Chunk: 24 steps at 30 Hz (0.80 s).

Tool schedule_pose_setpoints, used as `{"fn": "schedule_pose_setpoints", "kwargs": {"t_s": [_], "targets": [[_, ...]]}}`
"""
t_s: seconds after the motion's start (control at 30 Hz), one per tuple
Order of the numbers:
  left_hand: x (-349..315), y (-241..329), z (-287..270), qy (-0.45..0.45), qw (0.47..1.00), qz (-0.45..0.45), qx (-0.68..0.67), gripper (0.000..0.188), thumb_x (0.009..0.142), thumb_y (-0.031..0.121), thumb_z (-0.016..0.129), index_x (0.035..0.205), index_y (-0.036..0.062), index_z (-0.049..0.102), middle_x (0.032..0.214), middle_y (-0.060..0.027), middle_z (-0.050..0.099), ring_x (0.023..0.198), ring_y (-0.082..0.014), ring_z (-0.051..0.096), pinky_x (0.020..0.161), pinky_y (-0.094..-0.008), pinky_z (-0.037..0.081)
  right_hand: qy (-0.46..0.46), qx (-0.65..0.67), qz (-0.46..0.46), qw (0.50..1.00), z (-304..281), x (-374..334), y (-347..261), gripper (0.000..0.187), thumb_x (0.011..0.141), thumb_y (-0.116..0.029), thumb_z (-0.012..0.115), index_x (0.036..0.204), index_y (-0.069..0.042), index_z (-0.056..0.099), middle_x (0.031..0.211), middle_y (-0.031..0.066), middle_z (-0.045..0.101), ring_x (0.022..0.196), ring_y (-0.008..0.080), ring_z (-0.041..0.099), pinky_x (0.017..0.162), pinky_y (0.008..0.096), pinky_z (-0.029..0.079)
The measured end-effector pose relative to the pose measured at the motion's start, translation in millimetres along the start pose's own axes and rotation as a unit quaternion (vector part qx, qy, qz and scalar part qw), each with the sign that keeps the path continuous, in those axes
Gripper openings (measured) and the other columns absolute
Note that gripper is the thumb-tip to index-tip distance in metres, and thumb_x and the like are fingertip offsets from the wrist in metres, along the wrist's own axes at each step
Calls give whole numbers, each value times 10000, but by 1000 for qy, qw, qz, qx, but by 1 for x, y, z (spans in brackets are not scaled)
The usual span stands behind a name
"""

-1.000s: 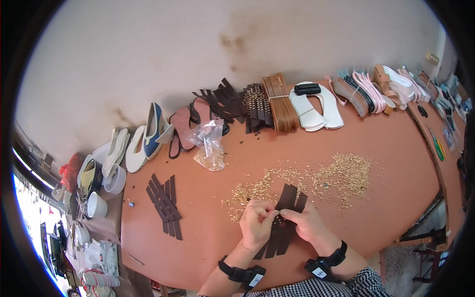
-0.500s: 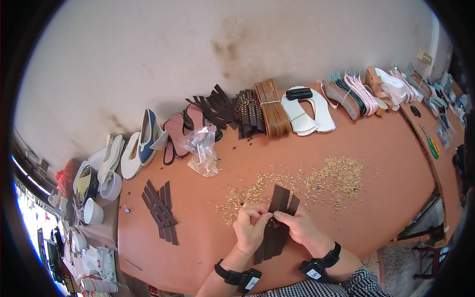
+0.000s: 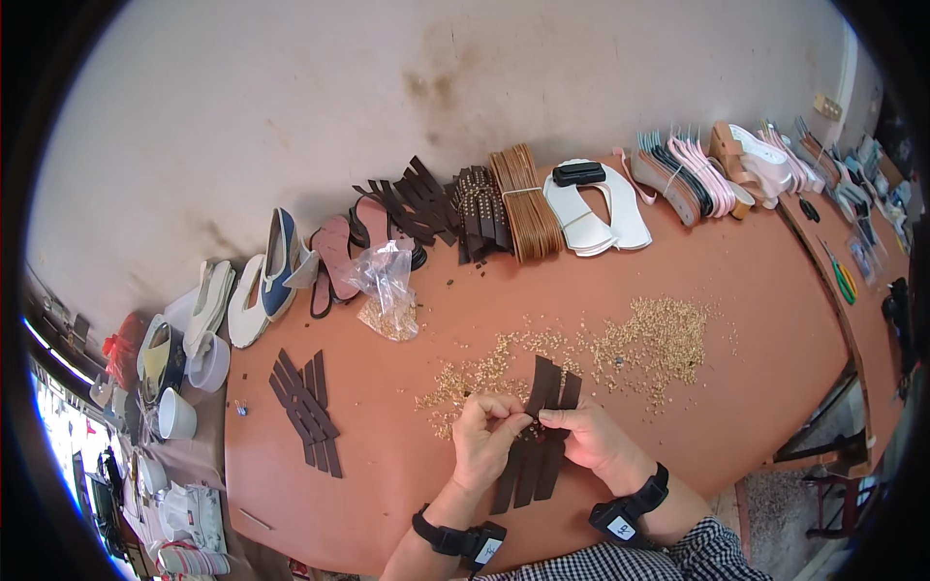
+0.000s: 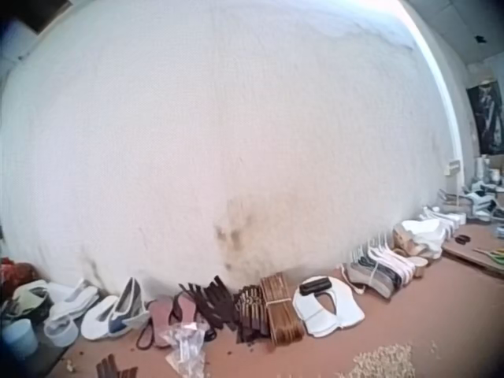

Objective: The recorder is attaching small decorative or structural metal components to leather shoe straps at a workbench.

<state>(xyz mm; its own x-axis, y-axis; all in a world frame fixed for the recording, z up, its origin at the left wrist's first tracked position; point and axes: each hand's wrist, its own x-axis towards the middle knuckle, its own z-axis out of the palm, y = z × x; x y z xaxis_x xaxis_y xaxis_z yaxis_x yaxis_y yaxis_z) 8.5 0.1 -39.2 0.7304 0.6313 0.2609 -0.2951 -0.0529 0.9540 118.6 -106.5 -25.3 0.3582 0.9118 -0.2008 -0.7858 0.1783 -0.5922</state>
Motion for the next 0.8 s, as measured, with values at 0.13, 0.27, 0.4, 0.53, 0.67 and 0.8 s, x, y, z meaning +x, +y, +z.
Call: {"fn": "schedule_pose_setpoints", "kwargs": {"t_s": [0.13, 0.27, 0.4, 0.53, 0.67, 0.8], "targets": [[1, 1, 0, 18, 991, 76, 107, 268, 725, -86, 645, 787, 38, 416, 771, -74, 579, 723, -117, 556, 616, -244, 465, 1, -19, 3, 1000, 1, -2, 1, 193, 785, -27, 608, 976, -41, 591, 867, 11, 605, 813, 116, 572, 741, 267, 451], [1, -7, 1, 75, 985, 88, 129, 247, 722, -72, 657, 770, 40, 442, 772, -68, 582, 697, -112, 552, 593, -237, 459, 34, -64, -41, 997, 7, 1, 10, 217, 760, -10, 632, 972, -39, 595, 892, 21, 616, 796, 113, 571, 716, 270, 462], [-1, -1, 0, 25, 994, -56, 94, 105, 809, -40, 575, 885, 13, 526, 822, -37, 584, 695, -80, 546, 638, -214, 465, 55, -118, -88, 988, 9, 1, 10, 228, 761, -1, 634, 980, -44, 592, 875, 7, 610, 764, 88, 567, 668, 237, 458], [15, 8, -16, 99, 976, -139, 133, 130, 830, 45, 573, 954, 14, 598, 810, -53, 628, 711, -92, 574, 614, -220, 471, 110, -105, -93, 984, 9, 5, 10, 209, 744, 13, 632, 947, -19, 597, 827, 27, 624, 718, 96, 578, 648, 237, 469], [33, 13, -72, 147, 895, -91, 412, 142, 737, 85, 642, 866, 26, 649, 796, -109, 646, 744, -197, 625, 668, -294, 485, 129, -87, -89, 984, 4, 3, 4, 141, 731, 9, 635, 868, -13, 612, 782, 41, 625, 655, 109, 575, 610, 249, 462], [33, 15, -133, 210, 802, -111, 548, 168, 683, 109, 665, 840, 47, 663, 811, -123, 643, 768, -261, 622, 701, -340, 483, 125, -78, -68, 987, 7, 2, 4, 98, 735, -20, 642, 830, -22, 620, 748, 44, 620, 619, 114, 566, 572, 257, 450]]}}
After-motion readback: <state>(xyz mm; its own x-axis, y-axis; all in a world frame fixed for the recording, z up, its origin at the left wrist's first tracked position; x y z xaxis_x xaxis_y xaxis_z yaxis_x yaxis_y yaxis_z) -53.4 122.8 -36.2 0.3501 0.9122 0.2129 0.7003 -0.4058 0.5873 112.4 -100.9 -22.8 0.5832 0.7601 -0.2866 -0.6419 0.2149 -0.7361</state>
